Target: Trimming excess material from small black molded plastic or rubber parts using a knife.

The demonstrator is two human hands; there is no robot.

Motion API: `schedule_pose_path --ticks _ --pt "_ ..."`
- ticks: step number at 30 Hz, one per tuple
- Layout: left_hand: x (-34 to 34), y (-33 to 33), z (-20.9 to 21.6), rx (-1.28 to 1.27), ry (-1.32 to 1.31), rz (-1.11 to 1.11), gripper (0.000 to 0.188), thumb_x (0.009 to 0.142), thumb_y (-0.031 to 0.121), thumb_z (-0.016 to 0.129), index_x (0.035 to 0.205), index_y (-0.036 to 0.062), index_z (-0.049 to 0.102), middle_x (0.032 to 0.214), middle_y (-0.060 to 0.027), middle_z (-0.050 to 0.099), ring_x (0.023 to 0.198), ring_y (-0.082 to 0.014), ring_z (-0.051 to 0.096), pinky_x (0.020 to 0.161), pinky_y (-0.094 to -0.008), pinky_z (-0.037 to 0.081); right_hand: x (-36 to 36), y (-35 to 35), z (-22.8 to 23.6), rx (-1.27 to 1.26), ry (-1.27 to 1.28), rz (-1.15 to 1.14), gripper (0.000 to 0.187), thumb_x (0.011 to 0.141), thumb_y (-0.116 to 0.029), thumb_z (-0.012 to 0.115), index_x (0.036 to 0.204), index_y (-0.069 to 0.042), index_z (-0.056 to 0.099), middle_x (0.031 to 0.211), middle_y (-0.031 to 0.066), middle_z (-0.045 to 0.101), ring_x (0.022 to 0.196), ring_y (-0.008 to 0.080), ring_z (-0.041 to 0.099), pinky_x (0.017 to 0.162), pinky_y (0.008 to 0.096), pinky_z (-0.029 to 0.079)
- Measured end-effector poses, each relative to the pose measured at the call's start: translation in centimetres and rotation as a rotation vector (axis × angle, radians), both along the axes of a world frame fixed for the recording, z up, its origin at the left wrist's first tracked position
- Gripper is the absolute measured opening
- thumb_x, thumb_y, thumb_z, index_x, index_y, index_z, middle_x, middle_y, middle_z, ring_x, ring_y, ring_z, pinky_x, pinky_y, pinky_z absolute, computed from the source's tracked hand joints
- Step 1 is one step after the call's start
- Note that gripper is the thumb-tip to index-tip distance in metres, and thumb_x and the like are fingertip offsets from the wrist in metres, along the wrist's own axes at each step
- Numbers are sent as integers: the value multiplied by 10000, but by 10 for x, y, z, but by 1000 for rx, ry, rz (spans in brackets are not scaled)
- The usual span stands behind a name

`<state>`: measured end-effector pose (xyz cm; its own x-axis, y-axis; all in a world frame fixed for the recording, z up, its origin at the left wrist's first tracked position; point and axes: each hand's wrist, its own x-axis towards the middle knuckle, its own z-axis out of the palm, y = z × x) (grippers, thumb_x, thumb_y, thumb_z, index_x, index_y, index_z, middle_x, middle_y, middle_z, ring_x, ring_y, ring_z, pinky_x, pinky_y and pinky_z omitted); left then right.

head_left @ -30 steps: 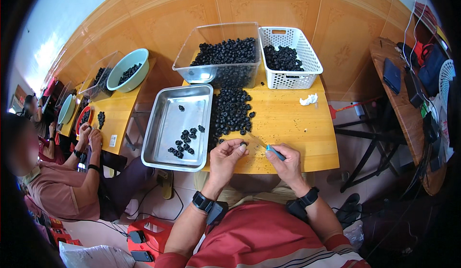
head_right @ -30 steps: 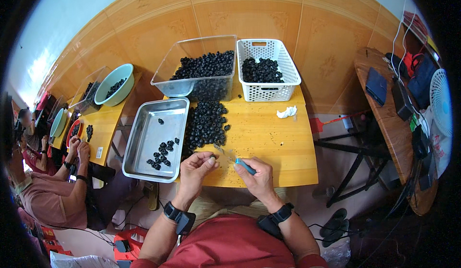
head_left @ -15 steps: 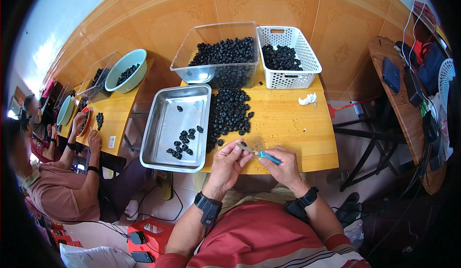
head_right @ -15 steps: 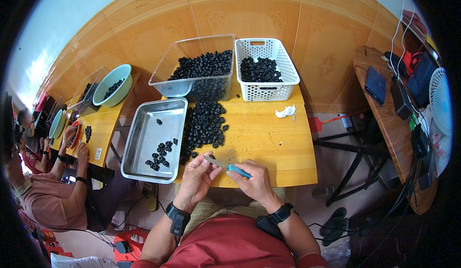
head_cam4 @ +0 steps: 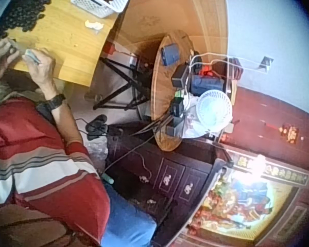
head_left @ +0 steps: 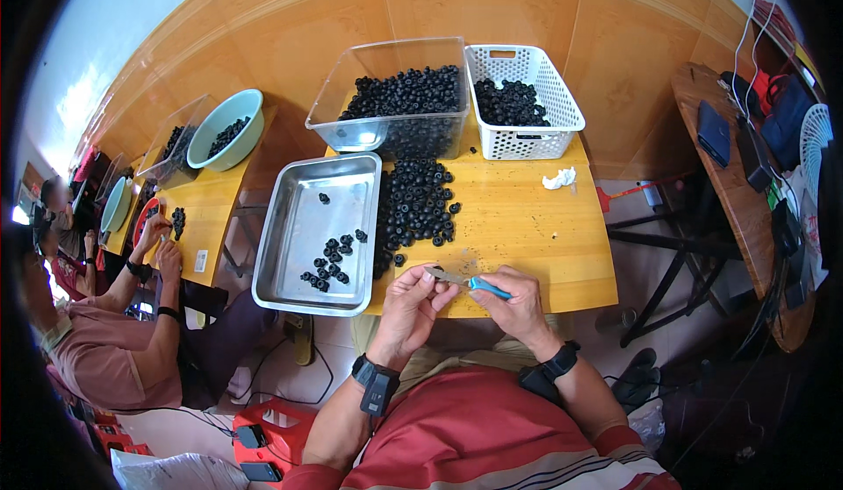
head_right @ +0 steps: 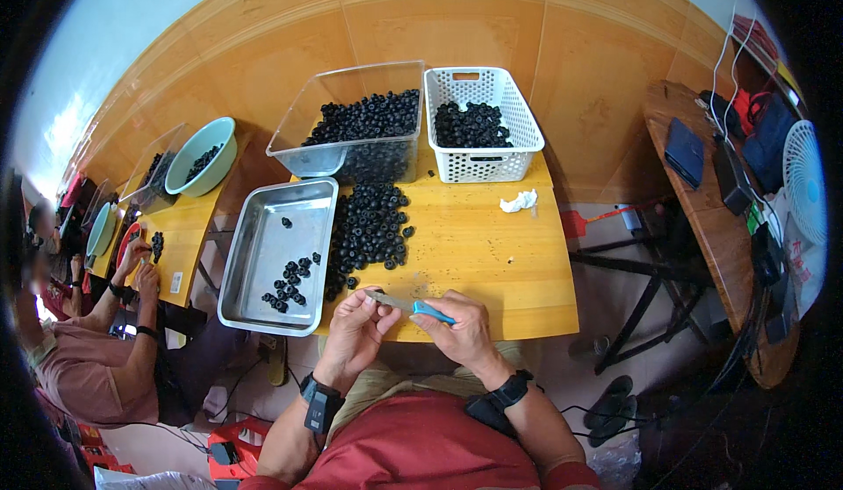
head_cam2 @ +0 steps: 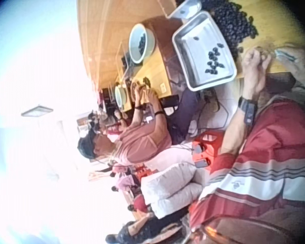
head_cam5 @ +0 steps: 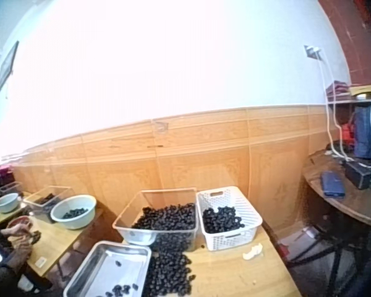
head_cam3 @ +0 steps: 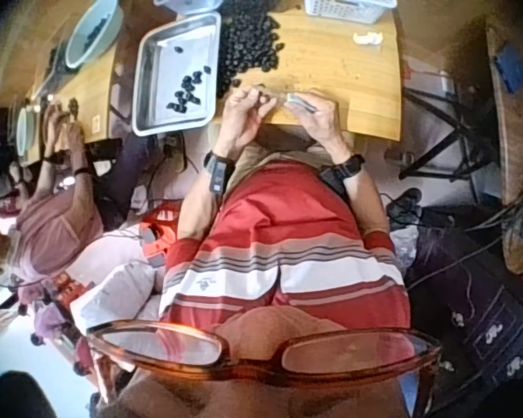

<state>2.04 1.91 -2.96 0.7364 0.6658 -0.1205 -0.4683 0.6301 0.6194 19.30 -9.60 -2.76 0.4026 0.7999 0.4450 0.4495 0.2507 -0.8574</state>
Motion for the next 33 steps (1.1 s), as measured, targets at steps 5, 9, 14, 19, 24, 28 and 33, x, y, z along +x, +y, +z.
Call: schedule_pose_path --ticks 5,9,14,19,24,28,33 --pt "-3 -11 22 -18 -25 -29 144 1012 129 670 1138 60 689 1000 -41 698 910 -137 676 972 -393 614 3 3 -4 -76 73 -105 235 911 -187 793 1029 13 770 707 95 637 625 160 572 575 313 430" --pt "-8 -7 23 -5 -34 -13 156 1014 135 671 1137 40 692 1005 -41 702 906 -136 674 988 -417 605 3 1 -2 -81 96 -80 268 917 -182 797 1047 48 751 727 60 600 652 119 532 588 282 413" --pt "-18 -6 32 22 10 13 177 1015 121 671 1161 23 688 1009 -40 700 901 -132 673 984 -433 608 4 1 -4 -84 99 -54 284 928 -199 793 1062 47 748 740 56 592 661 119 519 590 285 406" --pt "-42 21 46 720 650 378 100 970 63 728 1047 2 746 940 -39 724 834 -125 690 803 -276 572 3 0 -3 -99 105 -46 289 933 -205 790 1064 49 748 757 55 605 680 118 530 606 281 414" --pt "-57 71 59 1331 1005 590 144 858 2 765 997 -3 729 968 -152 729 811 -267 723 754 -335 572 1 2 -6 -56 98 -76 273 926 -226 793 1028 26 767 731 78 642 648 143 577 594 297 441" --pt "-53 77 55 1580 1083 603 168 847 28 766 1012 20 734 1062 -136 723 892 -326 709 792 -391 579 1 2 -5 -73 98 -79 280 928 -237 795 1024 25 770 734 82 646 656 146 583 601 299 446" --pt "-35 56 42 1790 1104 407 169 836 84 729 998 36 741 1080 -99 693 1080 -314 626 922 -396 538 2 1 -4 -99 83 -81 292 927 -252 800 1021 23 772 746 96 660 667 159 600 609 308 457"
